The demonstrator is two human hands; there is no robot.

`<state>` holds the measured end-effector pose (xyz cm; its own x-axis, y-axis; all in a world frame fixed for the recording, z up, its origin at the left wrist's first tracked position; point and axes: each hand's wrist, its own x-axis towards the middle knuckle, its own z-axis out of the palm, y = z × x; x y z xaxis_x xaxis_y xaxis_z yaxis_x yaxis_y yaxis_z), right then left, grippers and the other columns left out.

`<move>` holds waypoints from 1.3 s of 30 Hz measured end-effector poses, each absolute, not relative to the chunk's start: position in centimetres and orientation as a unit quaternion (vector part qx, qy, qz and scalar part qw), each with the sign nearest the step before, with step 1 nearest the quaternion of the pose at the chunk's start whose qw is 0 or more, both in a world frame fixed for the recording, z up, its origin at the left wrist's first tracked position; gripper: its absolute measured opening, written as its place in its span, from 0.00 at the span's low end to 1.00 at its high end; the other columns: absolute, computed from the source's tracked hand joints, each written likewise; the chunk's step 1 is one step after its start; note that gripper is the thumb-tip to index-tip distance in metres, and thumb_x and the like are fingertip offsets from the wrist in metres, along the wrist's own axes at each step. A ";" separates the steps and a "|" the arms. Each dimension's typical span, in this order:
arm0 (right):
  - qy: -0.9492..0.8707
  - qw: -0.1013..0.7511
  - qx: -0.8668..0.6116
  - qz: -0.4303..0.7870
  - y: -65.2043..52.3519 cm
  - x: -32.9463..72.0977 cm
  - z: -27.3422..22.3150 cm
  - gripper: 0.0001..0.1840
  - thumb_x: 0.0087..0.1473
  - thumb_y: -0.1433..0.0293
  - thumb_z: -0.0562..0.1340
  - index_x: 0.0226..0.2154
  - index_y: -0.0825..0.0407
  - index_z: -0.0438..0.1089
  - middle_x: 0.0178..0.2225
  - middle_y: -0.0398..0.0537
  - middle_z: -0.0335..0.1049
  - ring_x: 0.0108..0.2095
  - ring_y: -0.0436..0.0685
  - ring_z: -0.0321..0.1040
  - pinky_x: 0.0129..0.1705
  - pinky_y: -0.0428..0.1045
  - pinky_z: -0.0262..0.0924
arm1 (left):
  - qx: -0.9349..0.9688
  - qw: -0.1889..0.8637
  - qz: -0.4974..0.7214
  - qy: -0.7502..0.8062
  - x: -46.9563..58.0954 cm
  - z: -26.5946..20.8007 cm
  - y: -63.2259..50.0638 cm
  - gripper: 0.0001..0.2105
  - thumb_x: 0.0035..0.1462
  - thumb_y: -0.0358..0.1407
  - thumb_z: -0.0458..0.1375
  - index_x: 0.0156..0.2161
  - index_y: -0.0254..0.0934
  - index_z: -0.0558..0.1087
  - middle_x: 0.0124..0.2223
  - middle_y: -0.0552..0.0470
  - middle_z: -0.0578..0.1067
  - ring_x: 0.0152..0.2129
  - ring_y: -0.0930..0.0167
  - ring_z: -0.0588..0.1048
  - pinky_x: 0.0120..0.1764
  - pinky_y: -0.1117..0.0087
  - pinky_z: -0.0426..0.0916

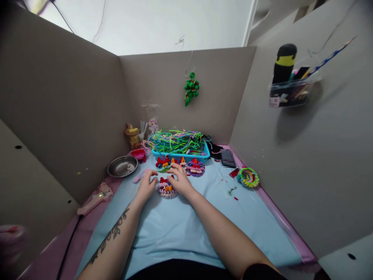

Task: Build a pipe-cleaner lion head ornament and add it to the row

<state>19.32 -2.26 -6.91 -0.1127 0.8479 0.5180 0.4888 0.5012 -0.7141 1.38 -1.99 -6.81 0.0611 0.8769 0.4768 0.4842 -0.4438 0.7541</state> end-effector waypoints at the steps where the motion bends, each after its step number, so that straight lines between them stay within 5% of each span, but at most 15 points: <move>1: -0.729 0.470 -0.461 0.187 -2.2 19.2 -7.0 0.10 0.48 0.69 0.60 0.36 0.48 0.72 0.53 0.50 0.59 0.55 0.60 0.53 0.56 0.58 0.43 | 0.705 0.232 0.476 0.473 1.5 -6.7 -2.2 0.07 0.48 0.29 0.52 0.34 0.37 0.69 0.36 0.49 0.72 0.38 0.66 0.70 0.42 0.65 0.63; 6: -0.742 0.439 -0.473 0.180 -2.4 19.0 -6.8 0.04 0.47 0.72 0.60 0.26 0.51 0.71 0.53 0.51 0.59 0.56 0.60 0.50 0.57 0.59 0.40 | 0.709 0.325 0.424 0.461 2.0 -5.6 -3.4 0.15 0.50 0.33 0.53 0.44 0.36 0.68 0.38 0.47 0.74 0.37 0.66 0.72 0.36 0.68 0.66; 16: -0.720 0.454 -0.468 0.238 -2.5 19.1 -6.6 0.04 0.47 0.70 0.60 0.26 0.51 0.71 0.53 0.52 0.60 0.56 0.61 0.52 0.57 0.60 0.42 | 0.706 0.287 0.444 0.472 1.9 -5.6 -3.1 0.14 0.50 0.34 0.53 0.43 0.36 0.70 0.41 0.47 0.74 0.37 0.67 0.71 0.36 0.69 0.66; 22: -0.681 0.479 -0.410 0.373 -2.0 22.8 -5.7 0.23 0.51 0.61 0.58 0.51 0.44 0.62 0.54 0.50 0.59 0.54 0.60 0.57 0.53 0.59 0.53 | 0.676 0.248 0.465 0.515 0.9 -6.2 -2.1 0.16 0.56 0.43 0.46 0.27 0.35 0.70 0.31 0.47 0.73 0.35 0.66 0.71 0.39 0.66 0.66; 25: -0.739 0.384 -0.388 0.395 -2.3 24.3 -6.1 0.35 0.43 0.63 0.66 0.55 0.40 0.57 0.56 0.48 0.58 0.55 0.60 0.55 0.55 0.60 0.50 | 0.667 0.334 0.429 0.509 0.4 -6.0 -2.7 0.20 0.54 0.46 0.51 0.48 0.36 0.66 0.43 0.43 0.72 0.43 0.64 0.70 0.42 0.65 0.65; 27: -0.777 0.332 -0.375 0.382 -2.6 24.5 -6.6 0.45 0.37 0.66 0.69 0.57 0.42 0.52 0.59 0.49 0.54 0.58 0.61 0.51 0.57 0.60 0.46 | 0.692 0.384 0.373 0.484 0.1 -5.7 -3.5 0.37 0.47 0.46 0.59 0.60 0.39 0.50 0.52 0.40 0.67 0.49 0.63 0.66 0.46 0.63 0.64; 31: -0.809 0.270 -0.396 0.340 -3.1 23.6 -7.4 0.59 0.27 0.71 0.72 0.61 0.49 0.45 0.62 0.56 0.43 0.61 0.67 0.42 0.60 0.60 0.40 | 0.760 0.381 0.267 0.454 -0.4 -5.6 -4.4 0.58 0.30 0.41 0.69 0.63 0.38 0.40 0.56 0.36 0.61 0.54 0.56 0.59 0.54 0.56 0.54; 39: -0.802 0.345 -0.360 0.329 -3.3 22.8 -7.4 0.51 0.36 0.73 0.67 0.61 0.48 0.44 0.62 0.54 0.45 0.61 0.63 0.44 0.60 0.58 0.41 | 0.708 0.440 0.362 0.418 0.0 -6.9 -3.6 0.50 0.33 0.32 0.68 0.62 0.40 0.48 0.48 0.41 0.67 0.46 0.57 0.67 0.52 0.55 0.57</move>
<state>22.75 -3.31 -7.36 -0.5019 0.8048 0.3168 0.3502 0.5240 -0.7764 -0.04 -3.61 -6.92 0.3880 0.9102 0.1447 0.2731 -0.2635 0.9252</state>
